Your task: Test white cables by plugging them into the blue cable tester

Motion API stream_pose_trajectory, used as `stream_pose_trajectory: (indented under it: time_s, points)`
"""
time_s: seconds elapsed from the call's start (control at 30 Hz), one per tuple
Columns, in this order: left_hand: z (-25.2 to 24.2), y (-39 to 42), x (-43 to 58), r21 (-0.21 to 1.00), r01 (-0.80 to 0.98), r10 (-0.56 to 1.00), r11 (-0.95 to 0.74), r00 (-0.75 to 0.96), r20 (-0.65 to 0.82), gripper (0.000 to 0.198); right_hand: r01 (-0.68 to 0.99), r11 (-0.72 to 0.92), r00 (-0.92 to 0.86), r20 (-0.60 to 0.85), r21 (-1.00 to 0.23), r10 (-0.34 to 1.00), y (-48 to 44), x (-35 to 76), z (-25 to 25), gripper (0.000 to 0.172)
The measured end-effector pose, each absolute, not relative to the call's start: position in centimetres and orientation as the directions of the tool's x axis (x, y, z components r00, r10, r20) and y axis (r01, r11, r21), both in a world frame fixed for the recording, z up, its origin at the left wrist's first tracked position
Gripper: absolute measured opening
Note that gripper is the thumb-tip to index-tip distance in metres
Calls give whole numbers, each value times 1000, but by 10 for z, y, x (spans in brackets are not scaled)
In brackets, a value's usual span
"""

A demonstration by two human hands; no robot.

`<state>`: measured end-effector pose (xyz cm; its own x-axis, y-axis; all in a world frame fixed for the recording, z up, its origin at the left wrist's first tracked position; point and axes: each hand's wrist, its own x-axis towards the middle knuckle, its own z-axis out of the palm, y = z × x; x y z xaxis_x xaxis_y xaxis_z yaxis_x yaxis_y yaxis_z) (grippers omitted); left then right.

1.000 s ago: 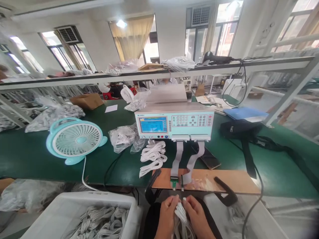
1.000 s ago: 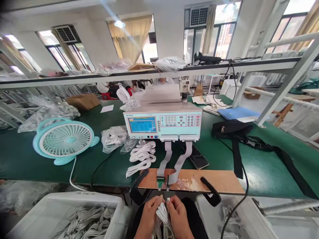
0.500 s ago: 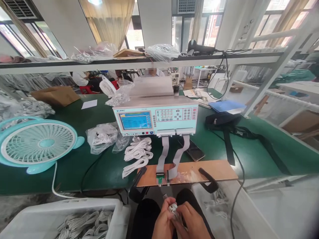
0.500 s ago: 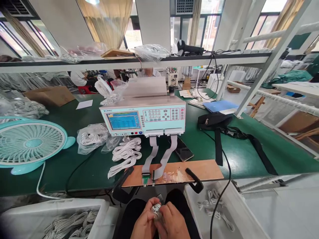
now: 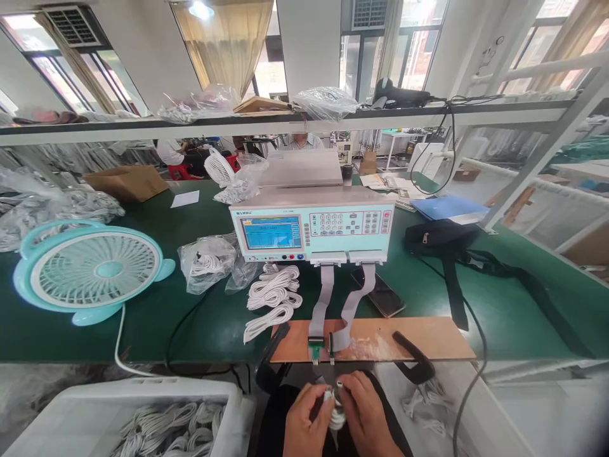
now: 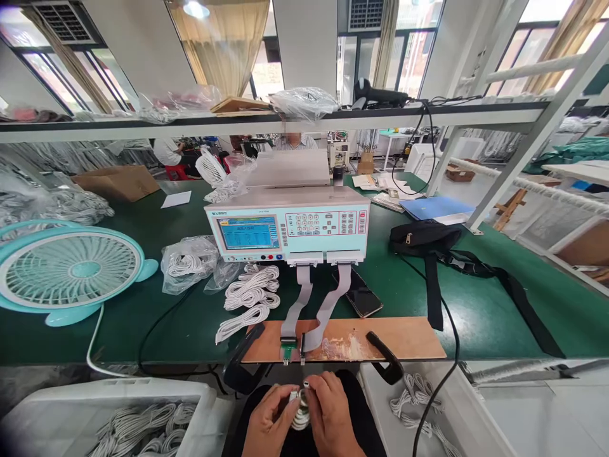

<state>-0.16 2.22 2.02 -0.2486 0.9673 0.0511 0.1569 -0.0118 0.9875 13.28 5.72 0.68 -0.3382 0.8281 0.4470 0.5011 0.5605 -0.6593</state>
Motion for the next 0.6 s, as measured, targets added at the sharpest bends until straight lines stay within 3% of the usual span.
stream_pose_trajectory:
  time_s: [0.07, 0.13, 0.2, 0.27, 0.43, 0.6]
  points:
    - [18, 26, -5, 996, 86, 965, 20, -262, 3, 31, 407, 421, -281, 327, -811, 902, 62, 128, 7, 17]
    - [10, 30, -9, 977, -89, 958, 193, -198, -208, 45, 319, 192, -248, 114, -928, 962, 67, 123, 10, 26]
    - [0, 33, -13, 885, -272, 906, 379, -87, -415, 61, 268, 10, -231, -54, -963, 971, 70, 120, 14, 37]
    - [-8, 36, -15, 807, -392, 867, 442, -44, -496, 68, 235, -61, -218, -114, -970, 969, 73, 117, 18, 43]
    - [-6, 40, -15, 790, -471, 877, 392, -70, -476, 54, 193, -91, -205, -131, -977, 970, 76, 111, 23, 47]
    - [9, 42, -21, 910, -249, 939, 330, -8, -343, 50, 107, -150, -187, -168, -983, 968, 78, 109, 22, 44]
